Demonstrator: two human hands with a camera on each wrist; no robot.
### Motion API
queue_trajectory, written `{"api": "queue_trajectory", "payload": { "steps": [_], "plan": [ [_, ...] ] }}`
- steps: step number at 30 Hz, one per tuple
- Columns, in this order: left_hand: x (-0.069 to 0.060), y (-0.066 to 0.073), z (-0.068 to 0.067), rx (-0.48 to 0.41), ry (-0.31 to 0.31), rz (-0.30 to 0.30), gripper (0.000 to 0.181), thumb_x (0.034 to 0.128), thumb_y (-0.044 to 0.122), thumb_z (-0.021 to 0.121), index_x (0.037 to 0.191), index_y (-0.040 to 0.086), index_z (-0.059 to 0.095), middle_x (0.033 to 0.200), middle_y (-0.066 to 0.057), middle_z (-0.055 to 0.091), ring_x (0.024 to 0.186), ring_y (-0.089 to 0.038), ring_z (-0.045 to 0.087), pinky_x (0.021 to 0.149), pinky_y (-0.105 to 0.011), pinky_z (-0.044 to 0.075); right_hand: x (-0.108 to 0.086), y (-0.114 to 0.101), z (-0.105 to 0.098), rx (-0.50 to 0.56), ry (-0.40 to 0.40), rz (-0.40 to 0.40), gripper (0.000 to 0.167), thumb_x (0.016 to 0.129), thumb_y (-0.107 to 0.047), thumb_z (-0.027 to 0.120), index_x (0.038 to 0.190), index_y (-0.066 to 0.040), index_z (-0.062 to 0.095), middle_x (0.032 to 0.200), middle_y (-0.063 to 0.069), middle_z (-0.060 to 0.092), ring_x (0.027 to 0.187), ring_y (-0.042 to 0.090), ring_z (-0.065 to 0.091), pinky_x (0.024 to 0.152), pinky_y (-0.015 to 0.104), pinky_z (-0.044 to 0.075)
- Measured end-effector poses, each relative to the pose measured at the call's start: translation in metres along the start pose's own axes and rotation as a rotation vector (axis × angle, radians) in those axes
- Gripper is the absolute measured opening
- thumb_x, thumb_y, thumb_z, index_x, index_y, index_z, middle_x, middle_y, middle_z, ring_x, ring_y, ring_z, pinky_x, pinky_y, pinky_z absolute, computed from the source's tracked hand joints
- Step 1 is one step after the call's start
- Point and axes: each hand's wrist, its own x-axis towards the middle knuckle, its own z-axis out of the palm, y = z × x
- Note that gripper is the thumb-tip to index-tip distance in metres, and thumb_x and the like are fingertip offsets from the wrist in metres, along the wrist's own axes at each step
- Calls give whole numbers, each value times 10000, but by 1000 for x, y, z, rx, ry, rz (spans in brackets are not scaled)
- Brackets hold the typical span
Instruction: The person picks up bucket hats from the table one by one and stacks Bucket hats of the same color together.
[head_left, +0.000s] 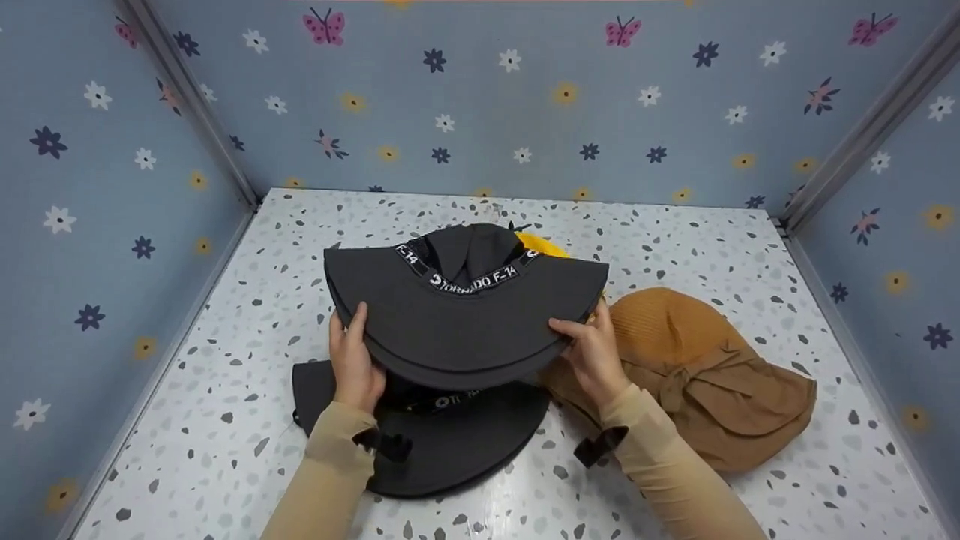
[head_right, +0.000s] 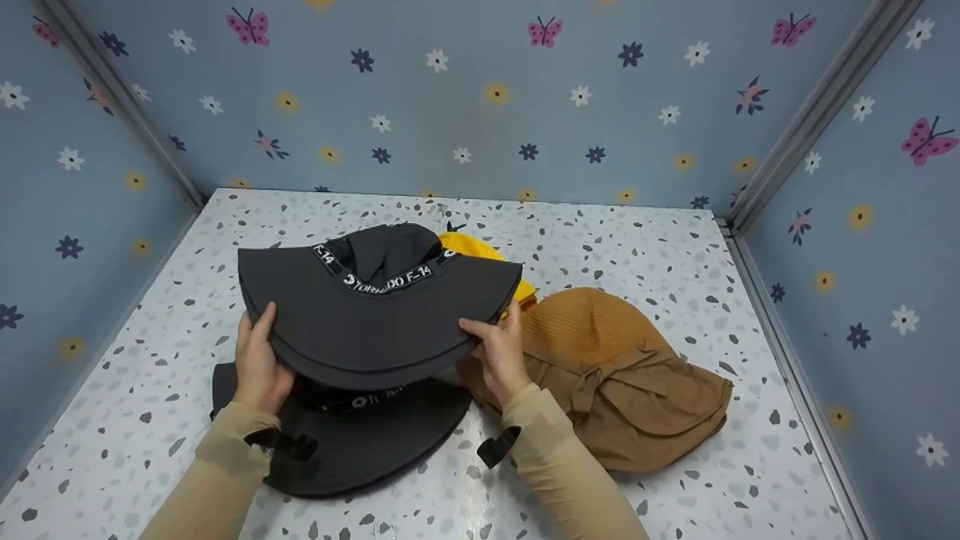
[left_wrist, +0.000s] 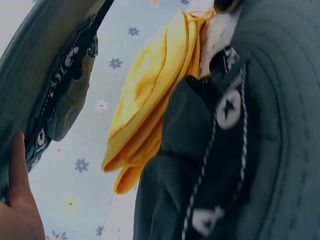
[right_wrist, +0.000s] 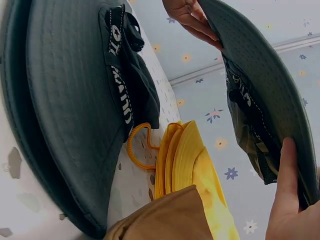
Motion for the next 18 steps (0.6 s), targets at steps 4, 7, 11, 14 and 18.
{"api": "queue_trajectory", "payload": {
  "steps": [4, 7, 11, 14, 18],
  "plan": [
    [-3, 2, -8, 35, 10, -1, 485, 1067, 253, 452, 1521, 191, 292, 1504, -26, 397, 1288, -167, 501, 1097, -297, 456, -6, 2, -3, -17, -29, 21, 769, 847, 148, 592, 1469, -220, 331, 1248, 135, 619, 893, 239, 731, 814, 390, 617],
    [-4, 4, -14, 56, 35, -6, 442, 1060, 283, 465, 1471, 181, 337, 1464, -7, 421, 1265, -154, 506, 1075, -282, 462, -11, 5, -5, -22, -51, 27, 776, 840, 149, 600, 1467, -234, 349, 1220, 134, 633, 898, 246, 730, 802, 393, 620],
    [-6, 7, -23, 96, 62, -28, 351, 1050, 329, 483, 1361, 185, 409, 1359, 10, 481, 1191, -141, 544, 1023, -273, 491, -17, 11, -7, -30, -63, 33, 757, 824, 155, 611, 1445, -211, 380, 1190, 122, 648, 908, 245, 726, 791, 389, 622],
    [-8, 9, -30, 141, 81, -45, 346, 1039, 379, 493, 1326, 195, 431, 1310, 18, 502, 1154, -137, 558, 998, -258, 501, -23, 16, -8, -44, -62, 38, 730, 812, 159, 619, 1421, -167, 385, 1193, 115, 642, 923, 241, 719, 795, 381, 621],
    [-10, 12, -35, 193, 108, -45, 383, 1021, 430, 509, 1330, 217, 431, 1301, 45, 508, 1153, -117, 559, 991, -233, 502, -30, 22, -9, -68, -59, 51, 714, 811, 146, 633, 1413, -149, 386, 1203, 103, 629, 928, 236, 714, 796, 378, 620]
  ]
}}
